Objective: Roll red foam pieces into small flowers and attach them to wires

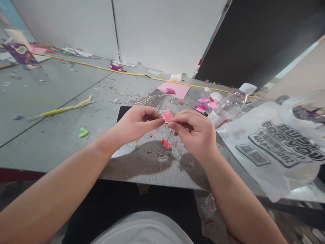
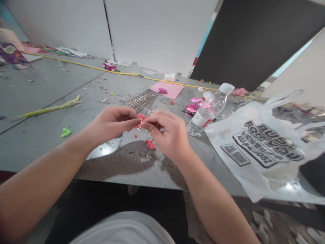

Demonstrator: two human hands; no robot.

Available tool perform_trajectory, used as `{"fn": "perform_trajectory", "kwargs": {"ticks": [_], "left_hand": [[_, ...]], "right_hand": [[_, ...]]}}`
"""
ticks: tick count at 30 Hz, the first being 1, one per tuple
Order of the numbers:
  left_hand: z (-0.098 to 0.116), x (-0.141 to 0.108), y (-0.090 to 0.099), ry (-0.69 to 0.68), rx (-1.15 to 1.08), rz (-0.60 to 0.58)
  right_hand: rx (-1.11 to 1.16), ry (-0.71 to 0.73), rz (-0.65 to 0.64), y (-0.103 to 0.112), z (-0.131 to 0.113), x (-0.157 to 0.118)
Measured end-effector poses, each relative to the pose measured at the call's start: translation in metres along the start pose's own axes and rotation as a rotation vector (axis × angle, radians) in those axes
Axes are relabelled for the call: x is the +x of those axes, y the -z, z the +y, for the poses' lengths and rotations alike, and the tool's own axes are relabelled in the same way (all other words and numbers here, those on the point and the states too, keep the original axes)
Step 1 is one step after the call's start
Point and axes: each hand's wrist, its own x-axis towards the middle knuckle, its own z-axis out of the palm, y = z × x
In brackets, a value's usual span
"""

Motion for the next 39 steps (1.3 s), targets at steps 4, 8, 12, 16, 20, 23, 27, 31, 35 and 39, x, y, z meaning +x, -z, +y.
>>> {"fn": "perform_trajectory", "kwargs": {"ticks": [4,8,12,16,20,23,27,31,35,39], "left_hand": [[0.001,0.001,0.0,0.03,-0.003,-0.055],[0.002,0.001,0.002,0.051,-0.012,-0.186],[-0.001,0.0,0.003,0.072,-0.02,-0.234],[-0.005,0.0,0.005,0.1,-0.044,-0.215],[-0.005,0.0,0.006,0.104,-0.082,-0.219],[-0.005,0.001,0.005,0.101,-0.165,-0.232],[-0.005,0.003,0.003,0.122,-0.316,-0.246],[-0.004,0.003,0.001,0.159,-0.429,-0.225],[-0.004,0.003,0.002,0.159,-0.403,-0.208],[-0.004,0.002,0.005,0.129,-0.23,-0.242]], "right_hand": [[-0.076,0.089,0.006,-0.001,-0.001,0.0],[-0.058,0.124,-0.036,-0.006,0.001,-0.004],[0.018,0.11,0.022,-0.01,0.001,-0.008],[0.086,0.008,0.089,-0.008,-0.004,-0.007],[0.059,0.032,0.057,-0.007,-0.005,-0.006],[-0.009,0.179,0.055,-0.008,-0.002,-0.006],[-0.096,0.337,0.034,-0.01,0.004,-0.007],[-0.186,0.406,-0.024,-0.011,0.006,-0.008],[-0.099,0.28,0.005,-0.012,0.003,-0.009],[0.086,0.065,-0.034,-0.006,0.001,-0.008]]}}
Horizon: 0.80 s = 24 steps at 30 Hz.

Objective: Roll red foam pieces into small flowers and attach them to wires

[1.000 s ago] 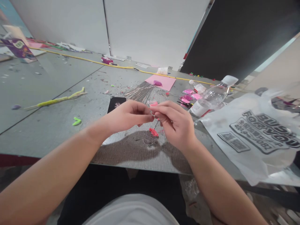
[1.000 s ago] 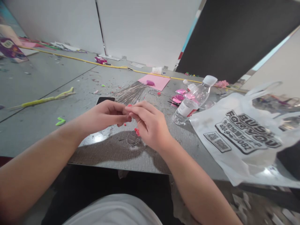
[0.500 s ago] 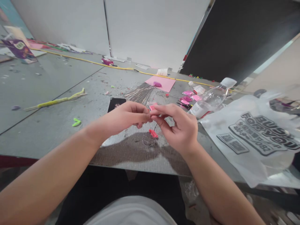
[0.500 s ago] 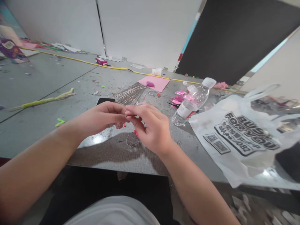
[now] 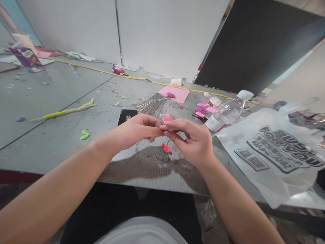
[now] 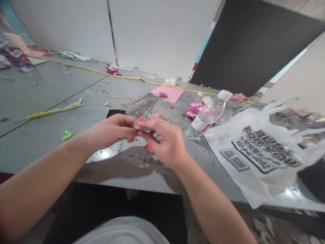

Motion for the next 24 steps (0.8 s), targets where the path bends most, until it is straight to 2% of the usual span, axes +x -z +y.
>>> {"fn": "perform_trajectory", "kwargs": {"ticks": [3,6,9,11,16,19,21,24], "left_hand": [[0.001,-0.001,0.0,-0.068,0.141,-0.017],[0.002,-0.002,-0.002,-0.155,0.216,-0.023],[0.001,-0.002,-0.005,-0.18,0.275,0.017],[0.001,-0.002,-0.007,-0.188,0.315,0.056],[0.003,-0.002,-0.01,-0.289,0.437,0.148],[0.003,-0.001,-0.01,-0.349,0.526,0.217],[0.004,0.0,-0.011,-0.347,0.554,0.255],[0.004,0.0,-0.011,-0.303,0.485,0.261]], "right_hand": [[0.078,-0.078,-0.081,0.009,0.001,0.004],[0.041,-0.067,-0.14,0.018,0.003,0.008],[-0.005,-0.075,-0.177,0.021,0.004,0.01],[0.013,-0.133,-0.19,0.021,0.004,0.009],[0.148,-0.404,-0.155,0.013,0.002,0.007],[0.221,-0.509,-0.113,0.008,0.003,0.008],[0.282,-0.556,-0.097,0.006,0.003,0.009],[0.411,-0.635,-0.087,0.006,0.006,0.011]]}}
